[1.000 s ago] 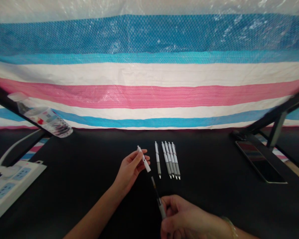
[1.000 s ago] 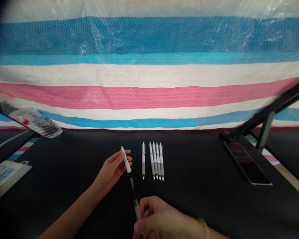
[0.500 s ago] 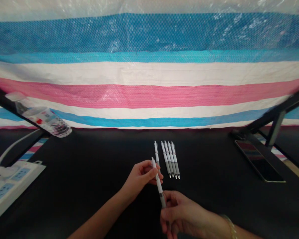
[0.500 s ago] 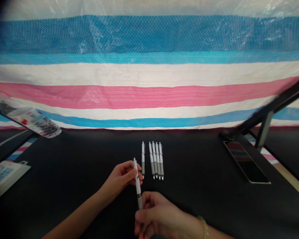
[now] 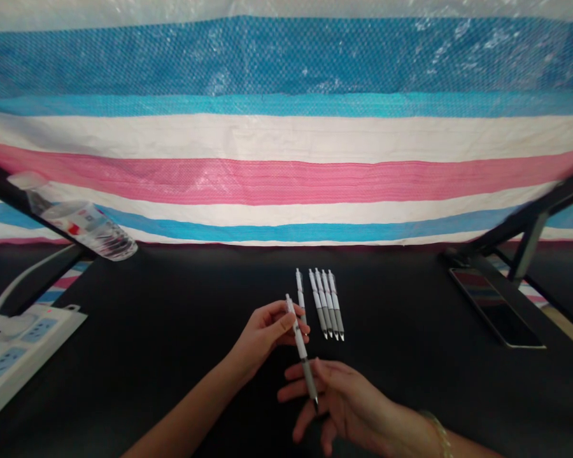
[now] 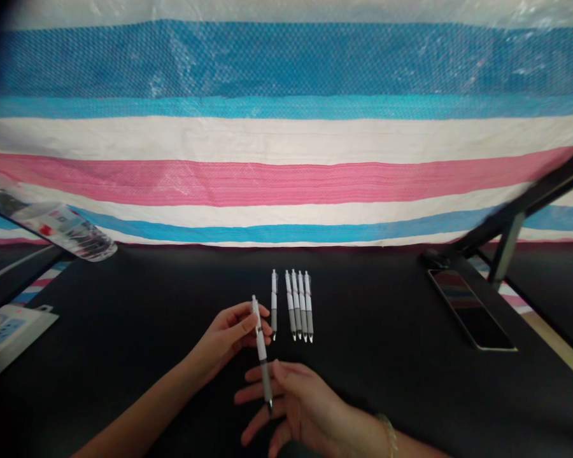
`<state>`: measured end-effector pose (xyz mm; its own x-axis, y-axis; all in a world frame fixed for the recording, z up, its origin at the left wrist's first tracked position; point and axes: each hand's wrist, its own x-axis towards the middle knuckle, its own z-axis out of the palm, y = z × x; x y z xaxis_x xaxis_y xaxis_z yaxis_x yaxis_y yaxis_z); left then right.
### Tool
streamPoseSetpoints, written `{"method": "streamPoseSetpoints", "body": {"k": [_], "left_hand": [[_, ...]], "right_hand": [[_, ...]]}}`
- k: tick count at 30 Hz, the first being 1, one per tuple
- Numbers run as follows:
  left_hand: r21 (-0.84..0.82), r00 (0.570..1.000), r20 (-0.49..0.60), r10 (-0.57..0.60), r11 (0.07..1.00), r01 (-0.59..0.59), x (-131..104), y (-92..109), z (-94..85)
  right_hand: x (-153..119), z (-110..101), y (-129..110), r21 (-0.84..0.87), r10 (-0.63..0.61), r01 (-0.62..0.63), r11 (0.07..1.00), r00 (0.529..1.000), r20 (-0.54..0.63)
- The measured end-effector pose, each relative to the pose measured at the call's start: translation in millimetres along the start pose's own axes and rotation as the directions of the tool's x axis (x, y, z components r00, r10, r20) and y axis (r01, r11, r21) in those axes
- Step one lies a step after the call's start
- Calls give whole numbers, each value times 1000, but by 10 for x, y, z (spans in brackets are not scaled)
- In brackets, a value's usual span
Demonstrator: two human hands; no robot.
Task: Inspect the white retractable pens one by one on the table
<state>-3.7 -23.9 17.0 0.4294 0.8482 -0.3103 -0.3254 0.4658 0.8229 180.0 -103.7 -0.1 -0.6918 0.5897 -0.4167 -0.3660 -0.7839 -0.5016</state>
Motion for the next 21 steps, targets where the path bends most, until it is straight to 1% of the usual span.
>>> {"method": "streamPoseSetpoints", "body": {"k": [2, 5, 7, 11, 16, 21], "left_hand": [[-2, 1000, -18, 3, 1000, -3, 2, -1, -5], [-6, 1000, -27, 1, 1000, -2, 4, -3, -12], [-6, 1000, -25, 6, 1000, -6, 5, 2, -15], [-15, 999, -42, 32, 999, -33, 5, 24, -5], [-20, 999, -43, 27, 999, -28, 5, 31, 1], [-25, 997, -74, 35, 999, -37, 3, 44, 0]], "right_hand": [[-1, -10, 10, -26, -17, 17, 1000, 1000, 7], [7, -8, 25, -59, -38, 36, 998, 999, -35], [7, 14, 15, -48, -22, 19, 999, 998, -58], [-3, 50, -16, -24, 24, -25, 999, 999, -39], [7, 26, 17, -77, -26, 22, 997, 999, -48], [17, 30, 16, -39, -8, 5, 999, 999, -54]]}}
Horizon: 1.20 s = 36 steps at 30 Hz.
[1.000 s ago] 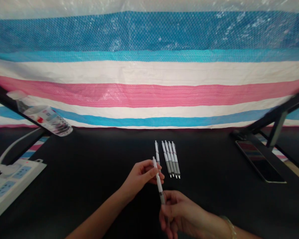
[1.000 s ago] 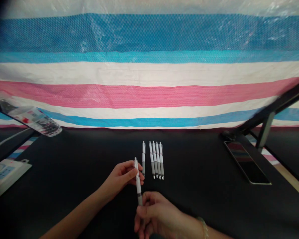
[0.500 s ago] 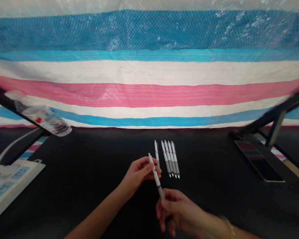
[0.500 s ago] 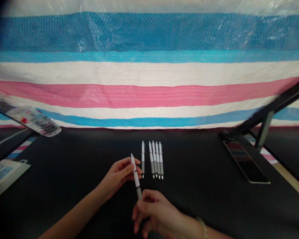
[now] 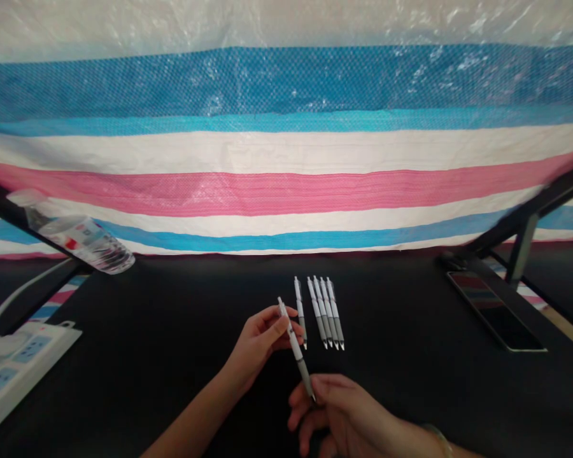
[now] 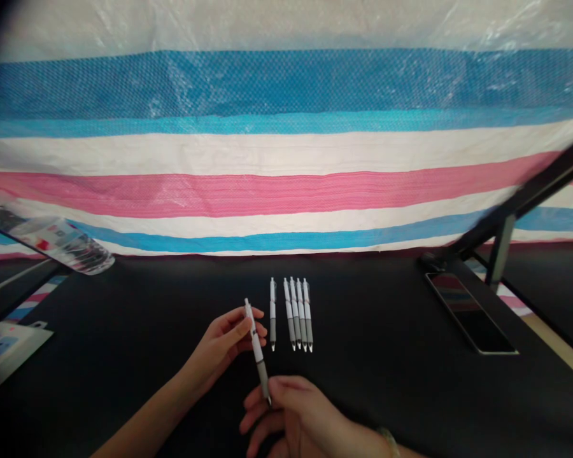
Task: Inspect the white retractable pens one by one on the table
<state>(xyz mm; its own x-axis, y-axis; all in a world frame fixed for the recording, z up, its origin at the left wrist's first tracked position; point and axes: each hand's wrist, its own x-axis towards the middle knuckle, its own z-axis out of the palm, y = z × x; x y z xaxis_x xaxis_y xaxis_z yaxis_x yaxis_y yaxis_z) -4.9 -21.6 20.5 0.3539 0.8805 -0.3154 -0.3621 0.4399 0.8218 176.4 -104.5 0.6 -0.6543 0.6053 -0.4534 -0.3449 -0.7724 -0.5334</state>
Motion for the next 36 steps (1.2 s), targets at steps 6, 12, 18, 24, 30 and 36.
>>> {"method": "streamPoseSetpoints", "body": {"k": [6, 12, 18, 24, 30, 36], "left_hand": [[6, 1000, -13, -7, 1000, 7, -8, 17, 30], [8, 1000, -25, 7, 1000, -7, -1, 22, 35], [10, 1000, -7, 11, 1000, -11, -13, -5, 36], [-5, 997, 20, 68, 998, -68, -13, -9, 48], [33, 998, -20, 66, 997, -65, -32, -9, 86], [146, 991, -81, 109, 985, -97, -61, 16, 94]], "right_hand": [[21, -35, 34, -44, -18, 16, 999, 999, -46], [6, 1, -29, -19, 9, -10, 1000, 999, -46], [23, -38, 28, -80, -46, 40, 996, 996, -81], [43, -57, 53, -44, -36, 33, 998, 997, -62], [9, -30, 9, -41, -9, 8, 999, 999, -35], [-31, 3, -58, 37, 25, -26, 999, 999, 33]]}}
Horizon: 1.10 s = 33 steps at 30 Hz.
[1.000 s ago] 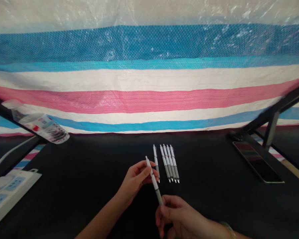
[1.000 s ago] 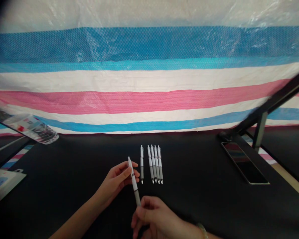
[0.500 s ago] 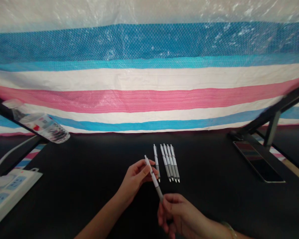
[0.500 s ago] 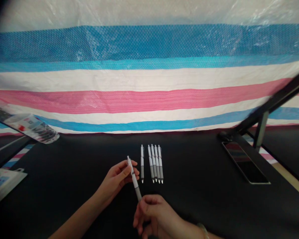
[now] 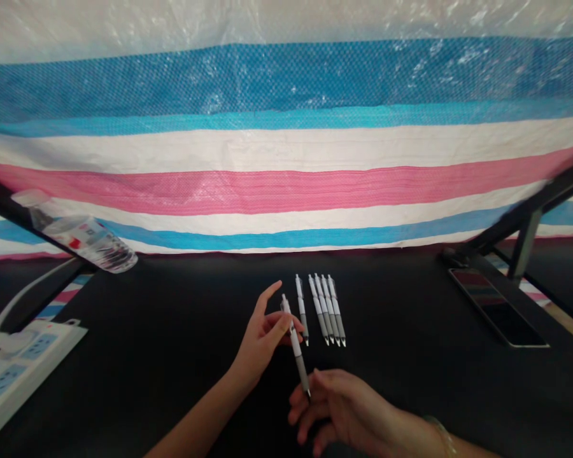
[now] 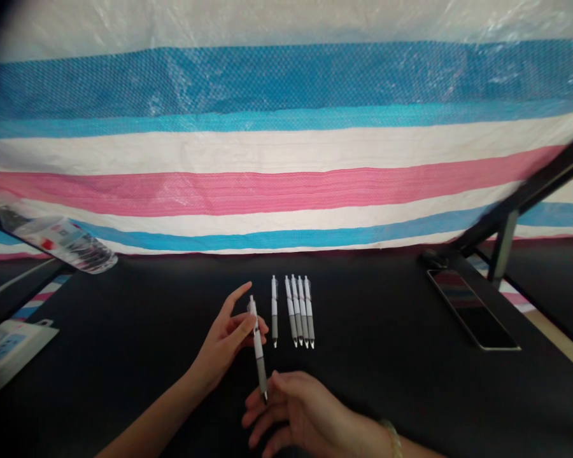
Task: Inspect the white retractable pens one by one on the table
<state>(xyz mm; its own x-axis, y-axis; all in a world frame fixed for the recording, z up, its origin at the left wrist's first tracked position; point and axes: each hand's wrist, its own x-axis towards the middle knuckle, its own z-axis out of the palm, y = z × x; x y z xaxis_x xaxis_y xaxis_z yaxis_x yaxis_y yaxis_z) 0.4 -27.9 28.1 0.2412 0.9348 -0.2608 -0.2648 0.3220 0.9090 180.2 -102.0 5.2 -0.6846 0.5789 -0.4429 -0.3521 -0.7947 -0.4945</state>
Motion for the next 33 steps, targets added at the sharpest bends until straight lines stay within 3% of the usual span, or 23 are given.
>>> {"method": "streamPoseSetpoints", "body": {"k": [33], "left_hand": [[79, 999, -16, 47, 996, -45, 53, -4, -74]], "right_hand": [[50, -92, 35, 93, 42, -45, 995, 998, 35]]}}
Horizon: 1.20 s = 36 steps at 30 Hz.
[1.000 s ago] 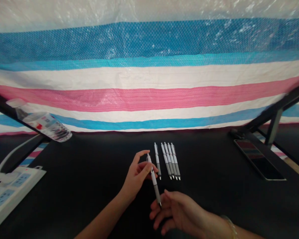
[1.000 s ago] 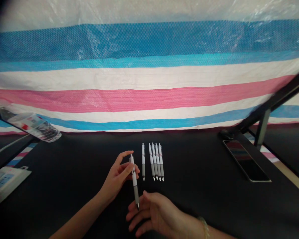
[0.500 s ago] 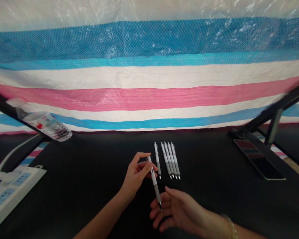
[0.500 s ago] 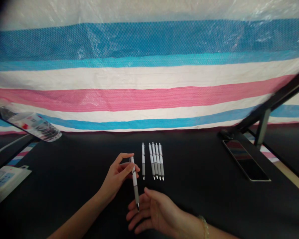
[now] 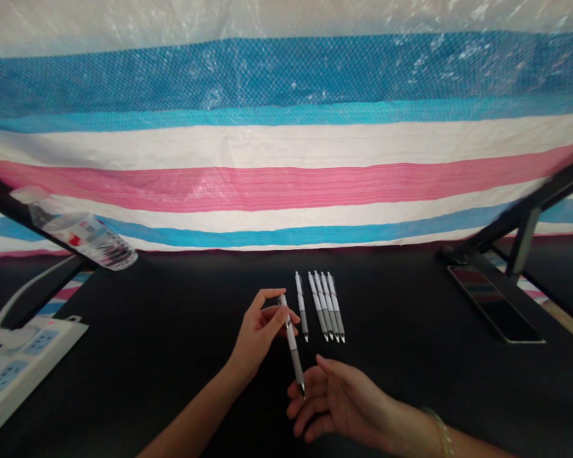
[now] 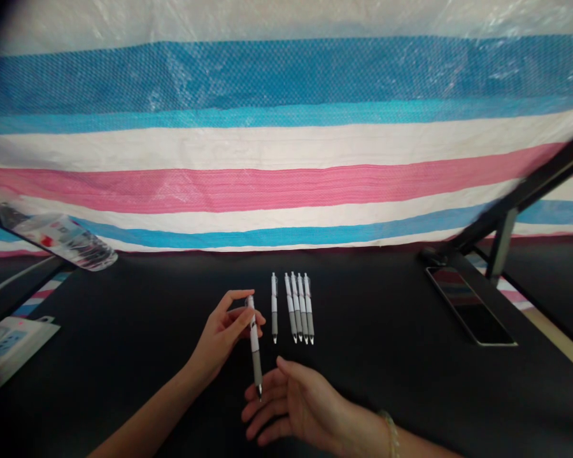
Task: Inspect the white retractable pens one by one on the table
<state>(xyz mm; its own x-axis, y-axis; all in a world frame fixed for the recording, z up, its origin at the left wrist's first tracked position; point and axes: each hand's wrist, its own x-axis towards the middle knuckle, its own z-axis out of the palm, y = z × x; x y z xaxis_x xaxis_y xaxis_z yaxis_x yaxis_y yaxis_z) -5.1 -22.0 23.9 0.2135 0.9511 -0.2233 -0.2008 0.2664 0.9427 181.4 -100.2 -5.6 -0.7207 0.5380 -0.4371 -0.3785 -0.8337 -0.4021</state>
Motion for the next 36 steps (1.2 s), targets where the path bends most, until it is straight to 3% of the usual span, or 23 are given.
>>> {"method": "streamPoseSetpoints", "body": {"k": [11, 16, 19, 23, 26, 28, 29, 31, 33, 34, 36], "left_hand": [[4, 997, -76, 25, 1000, -24, 56, -58, -34], [212, 966, -172, 193, 965, -155, 135, -134, -117], [375, 941, -137, 309, 896, -239, 193, -188, -189], [483, 933, -22, 360, 821, -305, 227, -191, -232], [581, 910, 69, 410, 725, -371, 202, -175, -208], [645, 886, 145, 441, 637, -423, 167, -178, -177], [664, 876, 189, 444, 600, -447, 145, -184, -161], [681, 863, 276, 424, 547, -487, 102, -196, -134], [697, 847, 359, 393, 491, -523, 66, -201, -118], [707, 836, 400, 377, 453, -543, 53, -199, -114], [719, 805, 483, 344, 369, -590, 38, -189, -112]], "right_hand": [[-31, 48, -17, -70, -10, 9, 997, 1000, -5], [-54, 92, -38, -137, -31, 29, 990, 999, -16], [-57, 105, -43, -152, -33, 30, 988, 999, -19], [-64, 117, -46, -209, -52, 49, 977, 999, -7], [-96, 142, -112, -405, -150, 130, 905, 989, -17], [-134, 161, -205, -670, -328, 234, 705, 944, -16], [-156, 165, -261, -814, -452, 262, 518, 892, 0], [-193, 152, -377, -969, -620, 246, 22, 764, 180], [-211, 108, -469, -909, -605, 146, -390, 704, 373], [-211, 76, -499, -834, -576, 69, -548, 692, 435], [-191, 7, -523, -677, -505, -50, -734, 707, 495]]}}
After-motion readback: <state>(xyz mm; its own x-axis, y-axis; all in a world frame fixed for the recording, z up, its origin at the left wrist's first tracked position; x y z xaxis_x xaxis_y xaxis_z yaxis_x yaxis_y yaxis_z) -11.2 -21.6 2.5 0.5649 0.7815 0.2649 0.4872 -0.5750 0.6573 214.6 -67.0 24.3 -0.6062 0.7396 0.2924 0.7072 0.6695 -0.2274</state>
